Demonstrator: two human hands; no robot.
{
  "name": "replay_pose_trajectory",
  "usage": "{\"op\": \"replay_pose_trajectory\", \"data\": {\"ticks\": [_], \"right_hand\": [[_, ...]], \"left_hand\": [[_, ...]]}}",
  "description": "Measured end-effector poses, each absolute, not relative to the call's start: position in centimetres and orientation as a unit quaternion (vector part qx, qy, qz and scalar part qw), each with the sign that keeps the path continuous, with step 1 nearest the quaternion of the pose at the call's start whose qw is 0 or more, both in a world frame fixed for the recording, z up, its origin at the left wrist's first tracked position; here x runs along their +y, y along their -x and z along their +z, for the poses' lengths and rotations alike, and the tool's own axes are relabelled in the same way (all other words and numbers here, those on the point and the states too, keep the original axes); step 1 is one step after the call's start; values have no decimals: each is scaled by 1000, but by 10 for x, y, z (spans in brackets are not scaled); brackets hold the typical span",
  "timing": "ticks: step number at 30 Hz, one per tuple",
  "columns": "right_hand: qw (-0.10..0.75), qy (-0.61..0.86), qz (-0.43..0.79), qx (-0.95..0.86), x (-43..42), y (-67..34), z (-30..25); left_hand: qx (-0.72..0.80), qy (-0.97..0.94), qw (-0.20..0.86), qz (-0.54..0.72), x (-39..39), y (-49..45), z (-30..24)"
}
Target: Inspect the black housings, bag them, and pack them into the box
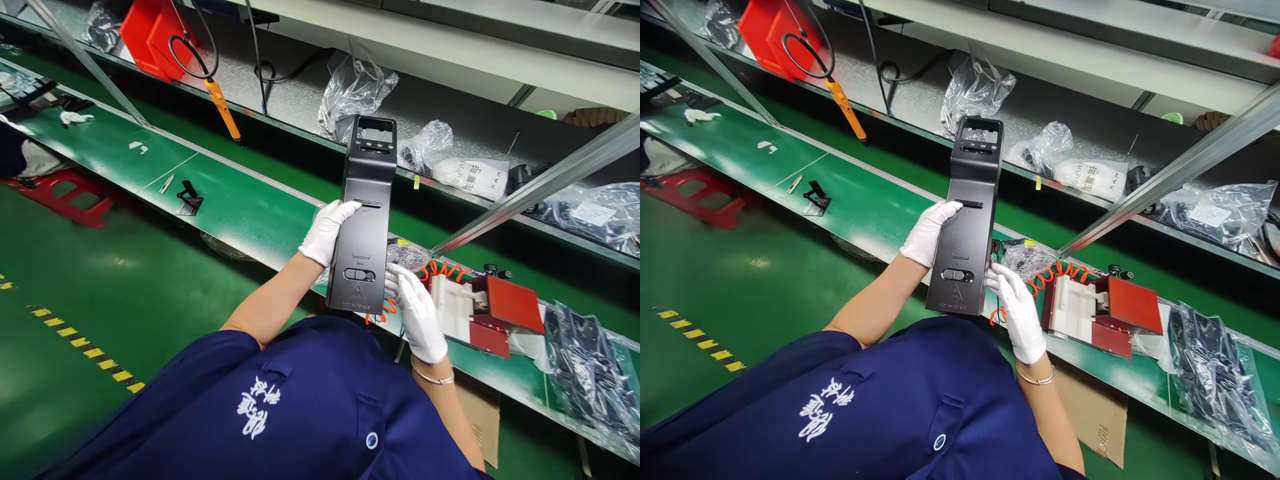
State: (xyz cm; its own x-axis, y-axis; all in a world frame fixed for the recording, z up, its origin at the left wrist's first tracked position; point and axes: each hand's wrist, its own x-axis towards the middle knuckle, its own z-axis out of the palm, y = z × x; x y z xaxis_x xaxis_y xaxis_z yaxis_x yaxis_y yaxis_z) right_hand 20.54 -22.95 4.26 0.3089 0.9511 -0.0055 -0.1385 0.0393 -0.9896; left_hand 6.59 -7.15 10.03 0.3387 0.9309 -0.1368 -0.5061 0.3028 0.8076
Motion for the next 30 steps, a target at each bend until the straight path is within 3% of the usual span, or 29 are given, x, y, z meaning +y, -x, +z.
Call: {"op": "replay_pose_trajectory", "data": {"ticks": [5, 13, 20, 24, 30], "right_hand": [[597, 558, 421, -394, -230, -197, 50], [513, 674, 207, -489, -208, -173, 54], [503, 670, 165, -521, -204, -183, 50], [533, 645, 183, -517, -203, -186, 48], [588, 595, 311, -451, -209, -190, 61]], "left_hand": [[320, -386, 706, 500, -76, -71, 101], [302, -455, 601, 583, -91, -88, 101], [297, -446, 589, 605, -93, -88, 99], [304, -448, 580, 609, -92, -88, 102], [274, -449, 600, 603, -92, -83, 107]]}}
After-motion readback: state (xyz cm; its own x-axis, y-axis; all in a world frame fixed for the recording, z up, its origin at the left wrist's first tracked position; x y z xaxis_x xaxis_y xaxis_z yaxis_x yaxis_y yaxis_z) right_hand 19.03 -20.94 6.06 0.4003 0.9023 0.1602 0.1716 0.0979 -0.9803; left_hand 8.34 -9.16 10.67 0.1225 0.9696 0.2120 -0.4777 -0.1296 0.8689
